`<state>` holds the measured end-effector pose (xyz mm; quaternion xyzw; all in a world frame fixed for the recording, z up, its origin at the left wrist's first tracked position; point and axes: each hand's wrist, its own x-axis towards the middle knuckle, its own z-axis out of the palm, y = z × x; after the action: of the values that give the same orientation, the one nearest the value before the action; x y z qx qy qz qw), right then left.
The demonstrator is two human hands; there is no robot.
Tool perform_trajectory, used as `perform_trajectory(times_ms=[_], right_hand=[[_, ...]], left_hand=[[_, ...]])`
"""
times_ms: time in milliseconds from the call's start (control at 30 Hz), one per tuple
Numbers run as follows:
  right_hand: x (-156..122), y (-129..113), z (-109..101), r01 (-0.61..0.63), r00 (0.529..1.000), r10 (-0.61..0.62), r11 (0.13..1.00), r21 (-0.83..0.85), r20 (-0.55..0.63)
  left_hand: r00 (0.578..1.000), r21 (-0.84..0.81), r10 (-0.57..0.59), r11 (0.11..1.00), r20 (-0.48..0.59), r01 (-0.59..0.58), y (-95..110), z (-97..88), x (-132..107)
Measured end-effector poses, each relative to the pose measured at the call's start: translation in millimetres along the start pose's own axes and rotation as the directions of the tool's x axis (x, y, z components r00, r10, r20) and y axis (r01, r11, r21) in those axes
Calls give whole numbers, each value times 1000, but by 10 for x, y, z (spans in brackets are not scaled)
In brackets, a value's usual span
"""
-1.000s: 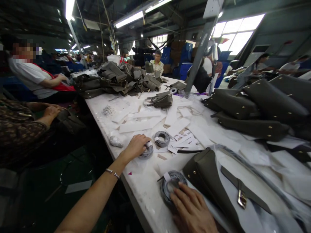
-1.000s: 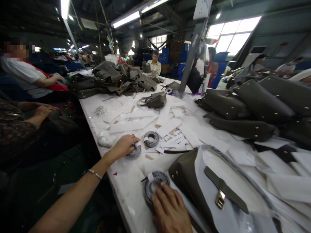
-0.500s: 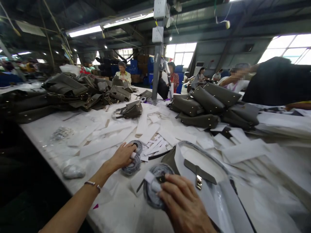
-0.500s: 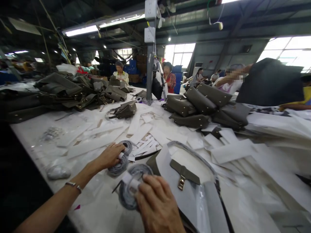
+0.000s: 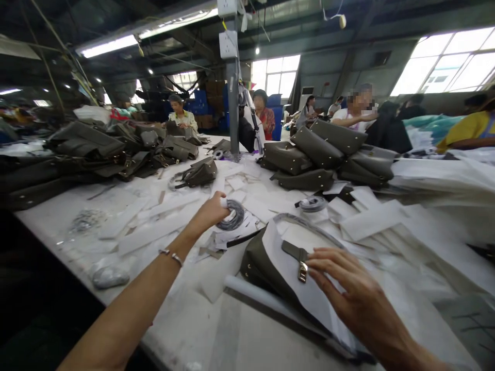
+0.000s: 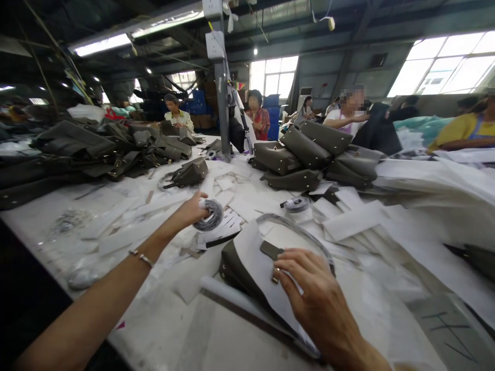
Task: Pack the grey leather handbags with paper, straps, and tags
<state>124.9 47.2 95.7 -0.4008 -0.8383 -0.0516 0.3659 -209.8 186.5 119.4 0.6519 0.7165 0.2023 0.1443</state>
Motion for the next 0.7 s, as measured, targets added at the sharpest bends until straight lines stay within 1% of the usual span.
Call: perform_trajectory(times_ms=[100, 133, 167, 200, 233, 267, 300, 333, 367, 400, 433, 467, 500, 533, 600, 633, 667, 700], right_hand=[[-247, -109, 84, -21, 995, 17, 999, 33, 103], [-323, -128, 93, -30, 991, 27, 999, 22, 131], [-400, -139, 94, -34, 987, 34, 999, 3, 159], [-479, -143, 93, -35, 982, 39, 999, -24, 185], [-561, -140, 91, -28, 978, 39, 998, -55, 207], [-646, -131, 93, -14, 973, 34, 996, -88, 229], [-731, -115, 100, 3, 968, 28, 992, -125, 249], [-813, -92, 113, 22, 963, 22, 987, -162, 267], [-888, -64, 133, 39, 960, 18, 980, -195, 280], [-954, -31, 157, 52, 958, 14, 973, -223, 285], [-1007, 3, 184, 60, 959, 12, 967, -246, 283], [-1047, 36, 212, 61, 961, 15, 962, -265, 278], [-1072, 63, 240, 58, 962, 21, 958, -281, 272], [-1084, 82, 266, 51, 962, 33, 954, -295, 272], [-1078, 96, 312, 36, 955, 62, 946, -321, 290], [-1068, 93, 330, 31, 951, 74, 944, -330, 301], [-1058, 88, 343, 30, 947, 81, 942, -335, 311], [-1054, 86, 348, 30, 945, 84, 940, -339, 317]], left_hand=[[990, -146, 139, 980, 32, -133, 565, 153, 119], [975, -221, 220, 952, 22, -210, 731, 198, 118], [936, -344, 352, 875, -29, -340, 871, 235, 93], [879, -408, 470, 789, -79, -458, 977, 265, 44], [810, -436, 579, 708, -93, -556, 1045, 290, -26], [733, -442, 677, 641, -60, -628, 1072, 315, -112], [662, -419, 749, 608, 22, -674, 1059, 344, -207], [600, -382, 788, 600, 135, -703, 1009, 380, -304], [552, -339, 796, 606, 250, -720, 931, 423, -398], [525, -291, 782, 616, 335, -732, 834, 471, -483], [516, -257, 765, 626, 386, -736, 730, 518, -557], [521, -249, 753, 637, 401, -730, 628, 559, -619], [546, -257, 745, 654, 384, -712, 536, 591, -669], [588, -276, 734, 675, 340, -684, 460, 611, -708], [702, -312, 677, 731, 220, -607, 361, 623, -763], [753, -322, 634, 760, 177, -565, 336, 621, -784], [790, -323, 594, 785, 154, -528, 323, 620, -805], [812, -319, 564, 805, 150, -500, 320, 623, -831]])
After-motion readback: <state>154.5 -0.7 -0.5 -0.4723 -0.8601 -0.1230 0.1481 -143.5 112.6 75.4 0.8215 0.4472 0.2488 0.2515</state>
